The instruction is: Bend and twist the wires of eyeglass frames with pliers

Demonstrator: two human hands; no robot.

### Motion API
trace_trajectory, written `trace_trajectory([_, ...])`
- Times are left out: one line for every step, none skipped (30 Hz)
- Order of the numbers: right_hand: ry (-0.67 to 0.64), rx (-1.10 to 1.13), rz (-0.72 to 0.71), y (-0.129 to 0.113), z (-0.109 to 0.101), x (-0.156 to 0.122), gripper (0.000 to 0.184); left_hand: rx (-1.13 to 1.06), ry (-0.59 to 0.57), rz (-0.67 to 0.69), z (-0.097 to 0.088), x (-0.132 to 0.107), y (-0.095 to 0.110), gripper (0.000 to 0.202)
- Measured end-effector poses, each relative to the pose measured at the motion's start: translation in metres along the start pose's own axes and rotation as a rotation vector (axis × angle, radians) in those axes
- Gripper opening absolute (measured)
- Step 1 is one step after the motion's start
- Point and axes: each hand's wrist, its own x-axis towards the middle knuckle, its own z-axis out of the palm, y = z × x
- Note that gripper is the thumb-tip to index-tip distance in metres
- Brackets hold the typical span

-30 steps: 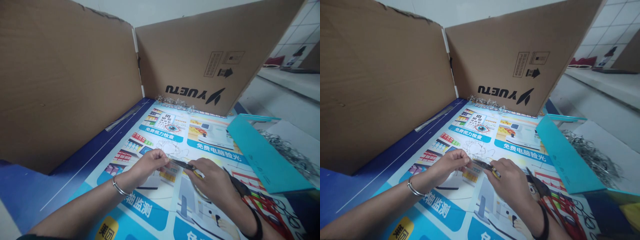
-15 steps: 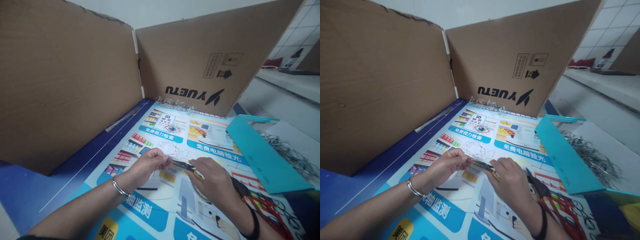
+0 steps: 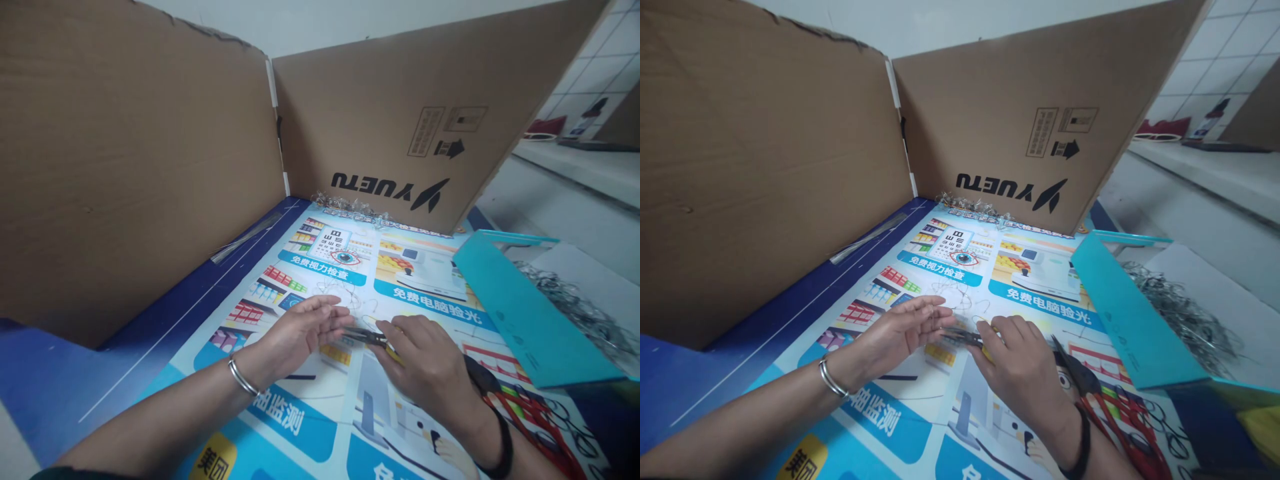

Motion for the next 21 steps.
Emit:
trace_trajectory([0.003,0.001,-0.002,0.0,0.0,0.0,0.021,0.007,-0.01,-0.006,0.0,0.0,0.0,0.018])
trace_trajectory([0.006,0.002,-0.004,0.0,0.0,0.0,0.02,0.009,-0.021,-0.011,0.001,0.0,-0.001,0.016])
trace_trajectory([0.011,0.003,-0.006,0.0,0.0,0.0,0.02,0.005,-0.03,-0.013,0.001,-0.001,-0.001,0.015])
trace_trajectory([0.018,0.002,-0.008,0.0,0.0,0.001,0.02,-0.007,-0.038,-0.011,0.002,-0.001,-0.001,0.014])
trace_trajectory([0.024,-0.001,-0.011,0.0,0.0,0.001,0.02,-0.024,-0.044,-0.01,0.002,-0.001,-0.001,0.014])
trace_trajectory([0.028,-0.007,-0.016,0.0,0.0,0.0,0.02,-0.043,-0.047,-0.008,0.003,-0.001,-0.001,0.015])
trace_trajectory([0.032,-0.017,-0.023,0.0,0.0,0.0,0.021,-0.059,-0.045,-0.008,0.003,-0.002,-0.001,0.015])
trace_trajectory([0.034,-0.031,-0.034,0.0,0.0,0.0,0.022,-0.071,-0.038,-0.011,0.004,-0.002,-0.002,0.015])
trace_trajectory([0.032,-0.05,-0.047,0.0,0.0,-0.001,0.023,-0.079,-0.029,-0.016,0.004,-0.002,-0.002,0.014])
trace_trajectory([0.027,-0.071,-0.062,0.0,-0.001,-0.001,0.024,-0.084,-0.022,-0.025,0.005,-0.003,-0.003,0.014])
trace_trajectory([0.027,-0.093,-0.078,0.0,-0.001,-0.002,0.025,-0.086,-0.013,-0.032,0.006,-0.003,-0.004,0.013])
trace_trajectory([0.026,-0.112,-0.094,0.0,-0.001,-0.002,0.026,-0.087,-0.003,-0.041,0.007,-0.004,-0.004,0.013])
trace_trajectory([0.025,-0.129,-0.109,0.0,-0.002,-0.002,0.027,-0.086,0.01,-0.055,0.008,-0.004,-0.005,0.011])
trace_trajectory([0.023,-0.141,-0.121,0.0,-0.002,-0.003,0.028,-0.082,0.03,-0.068,0.009,-0.005,-0.005,0.01])
trace_trajectory([0.023,-0.15,-0.132,0.0,-0.003,-0.003,0.029,-0.074,0.055,-0.081,0.01,-0.005,-0.004,0.008])
trace_trajectory([0.02,-0.155,-0.14,0.0,-0.003,-0.002,0.029,-0.061,0.082,-0.095,0.011,-0.006,-0.004,0.008])
trace_trajectory([0.018,-0.157,-0.146,0.0,-0.004,-0.002,0.03,-0.045,0.11,-0.107,0.012,-0.006,-0.003,0.009])
trace_trajectory([0.015,-0.159,-0.15,-0.001,-0.004,-0.002,0.03,-0.028,0.133,-0.116,0.013,-0.006,-0.002,0.01])
trace_trajectory([0.018,-0.159,-0.155,-0.001,-0.005,-0.002,0.029,-0.015,0.15,-0.124,0.013,-0.006,-0.001,0.01])
trace_trajectory([0.021,-0.159,-0.162,-0.002,-0.005,-0.001,0.029,-0.005,0.16,-0.129,0.013,-0.005,0.0,0.011])
trace_trajectory([0.027,-0.159,-0.17,-0.002,-0.006,-0.001,0.029,0.001,0.165,-0.131,0.013,-0.005,0.0,0.012])
